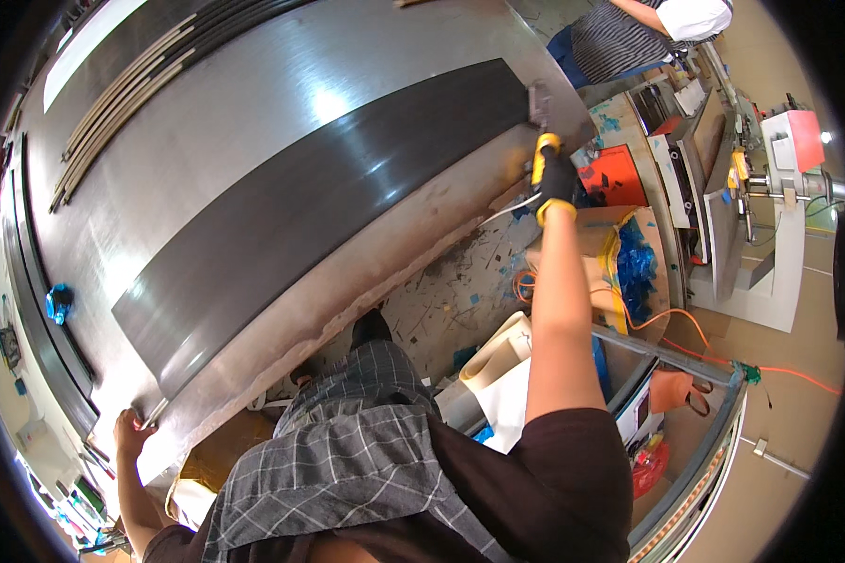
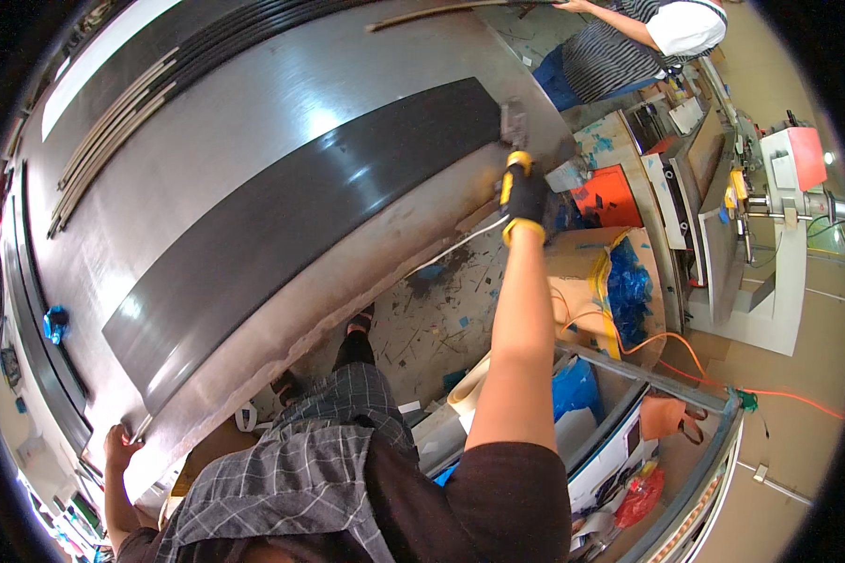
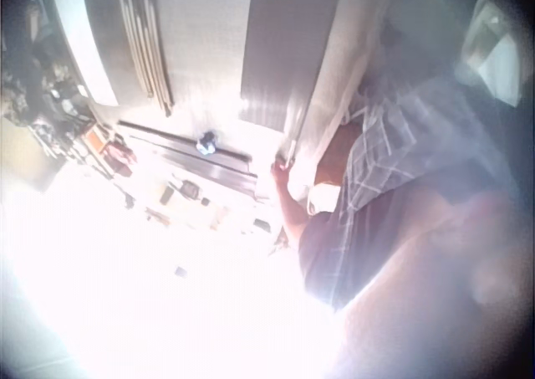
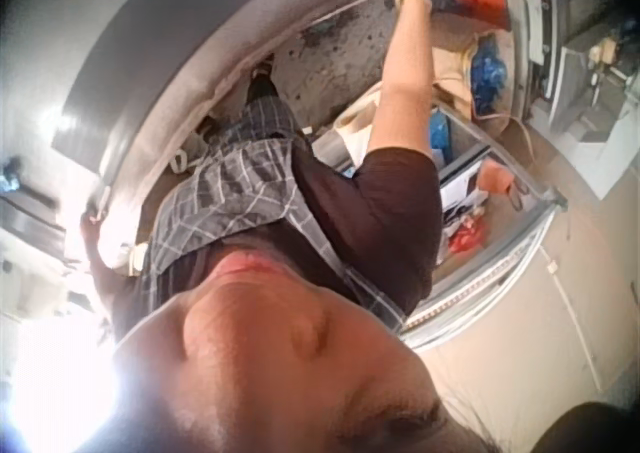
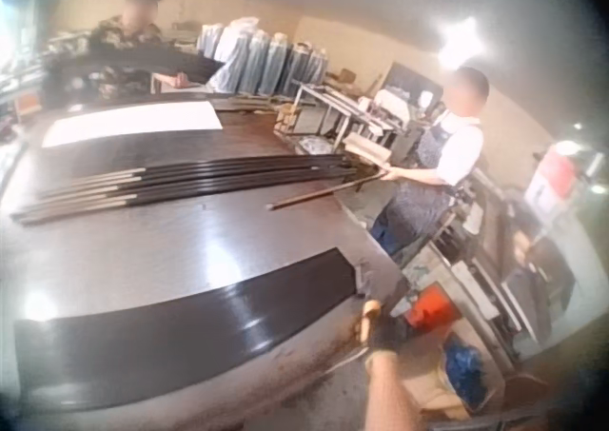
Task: The person aligns and processes long metal strips on a workbench, using a hand tool to crimp or cut ends and organizing them into a row.
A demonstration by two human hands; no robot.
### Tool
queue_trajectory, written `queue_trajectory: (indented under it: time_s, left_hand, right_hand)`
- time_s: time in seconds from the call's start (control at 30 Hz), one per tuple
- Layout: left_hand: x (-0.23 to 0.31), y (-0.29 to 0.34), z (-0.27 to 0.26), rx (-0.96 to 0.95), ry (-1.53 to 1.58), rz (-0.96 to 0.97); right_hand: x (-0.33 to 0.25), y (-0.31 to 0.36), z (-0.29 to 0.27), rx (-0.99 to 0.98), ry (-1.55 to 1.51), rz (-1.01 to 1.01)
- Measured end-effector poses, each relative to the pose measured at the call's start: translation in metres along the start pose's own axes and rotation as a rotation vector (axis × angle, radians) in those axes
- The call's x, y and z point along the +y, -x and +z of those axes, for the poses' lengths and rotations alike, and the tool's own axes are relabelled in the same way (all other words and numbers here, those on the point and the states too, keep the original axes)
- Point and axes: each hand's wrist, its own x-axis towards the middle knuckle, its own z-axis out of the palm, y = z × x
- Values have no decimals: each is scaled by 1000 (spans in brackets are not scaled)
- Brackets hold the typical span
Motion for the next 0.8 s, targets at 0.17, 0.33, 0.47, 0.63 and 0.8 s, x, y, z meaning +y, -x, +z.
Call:
queue_trajectory:
  time_s: [0.17,0.33,0.47,0.63,0.8]
  left_hand:
    - [-16,3,11,7,-56,-93]
    - [-24,12,22,-13,-122,-183]
    - [-70,22,44,50,-173,-68]
    - [-10,25,18,212,29,53]
    - [-3,33,33,445,215,164]
  right_hand:
    - [17,-97,-3,-30,300,111]
    - [-70,-91,37,-166,522,-561]
    - [-77,-69,73,-207,462,-514]
    - [-126,105,93,-198,317,-1100]
    - [-271,367,103,-520,-63,-1114]
